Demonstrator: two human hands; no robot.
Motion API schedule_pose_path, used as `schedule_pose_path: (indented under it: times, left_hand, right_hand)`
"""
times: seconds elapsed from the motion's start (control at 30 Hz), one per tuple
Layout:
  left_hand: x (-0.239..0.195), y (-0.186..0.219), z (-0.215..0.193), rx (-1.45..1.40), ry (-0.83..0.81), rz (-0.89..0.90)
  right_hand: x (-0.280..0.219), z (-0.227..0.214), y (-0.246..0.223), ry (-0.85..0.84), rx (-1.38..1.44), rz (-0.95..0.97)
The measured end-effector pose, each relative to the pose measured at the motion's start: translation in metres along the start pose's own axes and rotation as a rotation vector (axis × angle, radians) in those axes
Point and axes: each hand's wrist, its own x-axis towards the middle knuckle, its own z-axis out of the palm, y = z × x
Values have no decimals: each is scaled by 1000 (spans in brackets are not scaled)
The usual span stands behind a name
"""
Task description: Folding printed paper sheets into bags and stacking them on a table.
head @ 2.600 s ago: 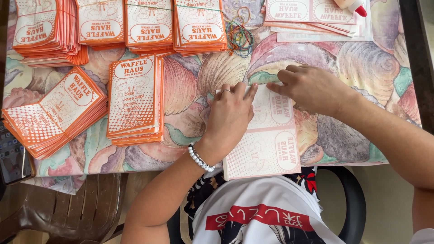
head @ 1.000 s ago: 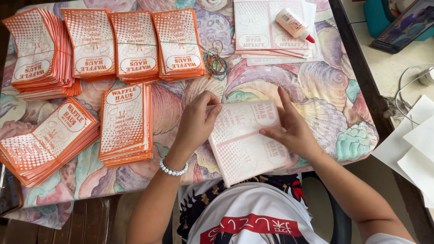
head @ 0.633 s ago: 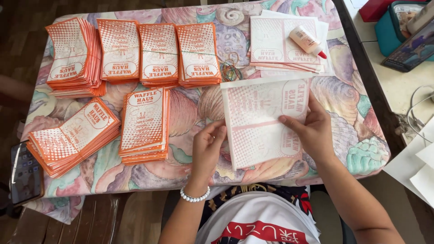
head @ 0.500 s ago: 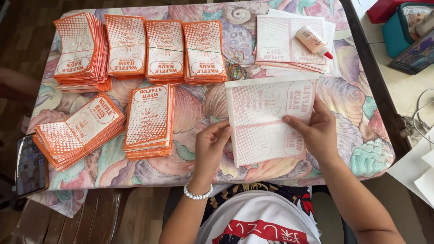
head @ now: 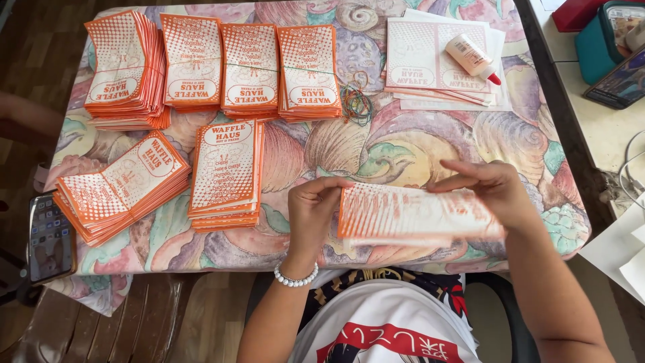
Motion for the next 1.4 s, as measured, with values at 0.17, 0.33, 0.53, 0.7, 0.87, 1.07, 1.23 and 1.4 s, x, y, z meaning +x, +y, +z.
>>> schedule_pose_path:
  times: [0.17, 0.33, 0.53, 0.7, 0.87, 1.07, 1.23, 1.4]
  left_hand:
    - [12, 29, -3, 236, -123, 148]
    - [29, 67, 14, 293, -344, 287]
    - [18, 68, -8, 9, -151, 80]
    - [2, 43, -15, -4, -129, -1]
    - [-3, 48, -4, 127, -10, 67]
    - [-4, 72, 7, 135, 8, 178]
    - [-6, 76, 12, -165, 11, 100]
    - [-6, 76, 12, -168, 15, 123]
  right_hand:
    - [49, -15, -38, -537, 174, -193]
    - [86, 60, -40, -406, -155, 40]
    - [81, 99, 0, -210, -117, 187]
    - [76, 92, 11, 4, -42, 143]
    - [70, 93, 0, 3, 84, 133]
    - [63, 87, -27, 28, 32, -57]
    - [52, 86, -27, 137, -40, -171]
    - [59, 91, -54, 132, -132, -371]
